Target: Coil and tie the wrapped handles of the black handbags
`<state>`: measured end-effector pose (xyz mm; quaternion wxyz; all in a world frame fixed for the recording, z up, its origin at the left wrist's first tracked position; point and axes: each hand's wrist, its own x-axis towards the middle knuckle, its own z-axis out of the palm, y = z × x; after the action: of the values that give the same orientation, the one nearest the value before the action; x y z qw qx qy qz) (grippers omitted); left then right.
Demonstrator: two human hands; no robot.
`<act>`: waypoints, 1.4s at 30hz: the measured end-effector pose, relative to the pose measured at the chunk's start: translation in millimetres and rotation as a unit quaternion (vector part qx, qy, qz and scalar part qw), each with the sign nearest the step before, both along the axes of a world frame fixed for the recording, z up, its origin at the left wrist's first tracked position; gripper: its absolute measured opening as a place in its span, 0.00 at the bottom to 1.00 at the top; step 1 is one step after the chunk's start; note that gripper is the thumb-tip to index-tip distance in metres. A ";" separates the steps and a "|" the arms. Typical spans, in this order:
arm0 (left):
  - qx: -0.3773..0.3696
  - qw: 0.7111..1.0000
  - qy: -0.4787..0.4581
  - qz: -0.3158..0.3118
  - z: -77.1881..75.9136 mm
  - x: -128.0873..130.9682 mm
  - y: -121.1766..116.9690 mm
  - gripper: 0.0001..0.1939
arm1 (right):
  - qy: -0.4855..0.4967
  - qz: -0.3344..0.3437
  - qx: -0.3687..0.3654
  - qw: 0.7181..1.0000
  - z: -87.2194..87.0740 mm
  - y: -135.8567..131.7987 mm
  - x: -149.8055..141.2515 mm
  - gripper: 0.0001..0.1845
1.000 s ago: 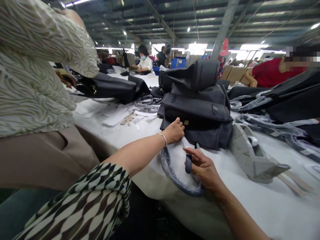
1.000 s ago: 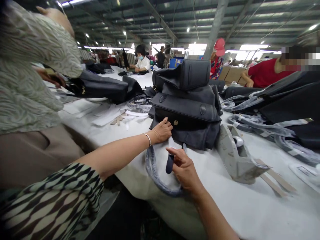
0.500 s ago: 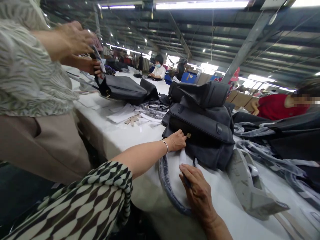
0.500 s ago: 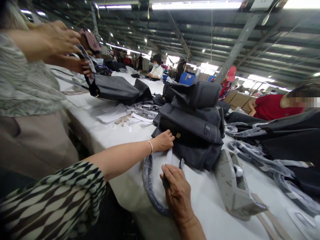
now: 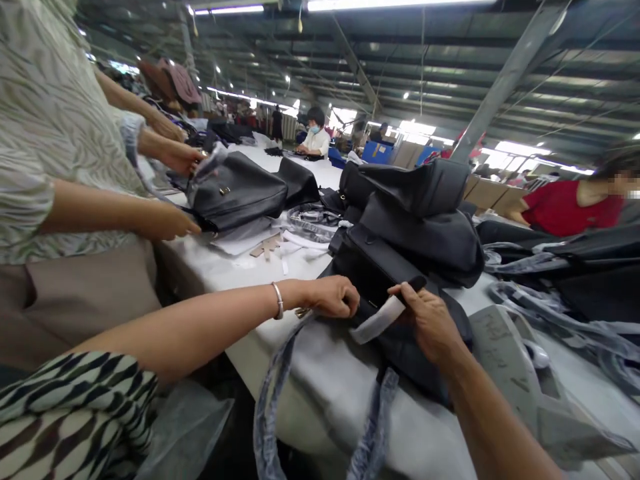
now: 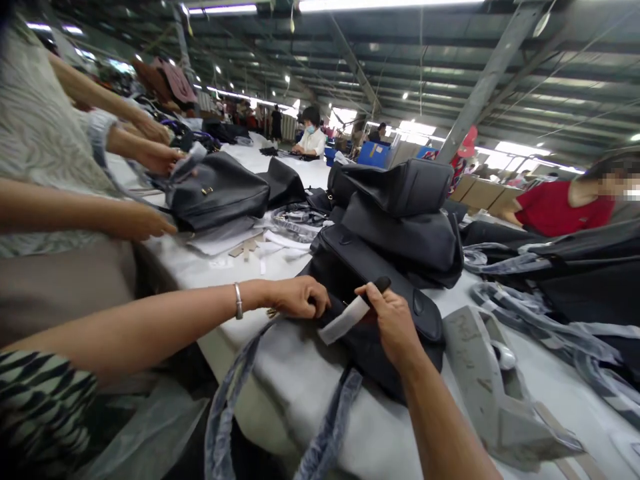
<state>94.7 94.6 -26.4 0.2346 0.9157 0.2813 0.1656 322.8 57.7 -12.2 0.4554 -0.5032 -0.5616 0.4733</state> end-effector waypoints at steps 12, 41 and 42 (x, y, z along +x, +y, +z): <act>-0.177 0.950 -0.211 0.146 -23.4 65.9 75.6 0.13 | -0.271 -0.106 0.160 0.943 -46.3 62.7 1.5 0.28; 0.002 0.981 0.186 0.055 -2.4 56.7 6.5 0.19 | 0.091 -0.197 -0.048 0.975 -39.3 69.9 -7.8 0.27; 0.009 0.980 0.192 0.052 -2.2 57.1 4.7 0.19 | 0.091 -0.205 -0.051 0.973 -40.3 71.1 -5.9 0.28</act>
<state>151.8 99.3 -28.6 0.1593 0.9164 0.3673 0.0010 316.9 128.8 -52.4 0.5656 -0.5847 -0.3781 0.4419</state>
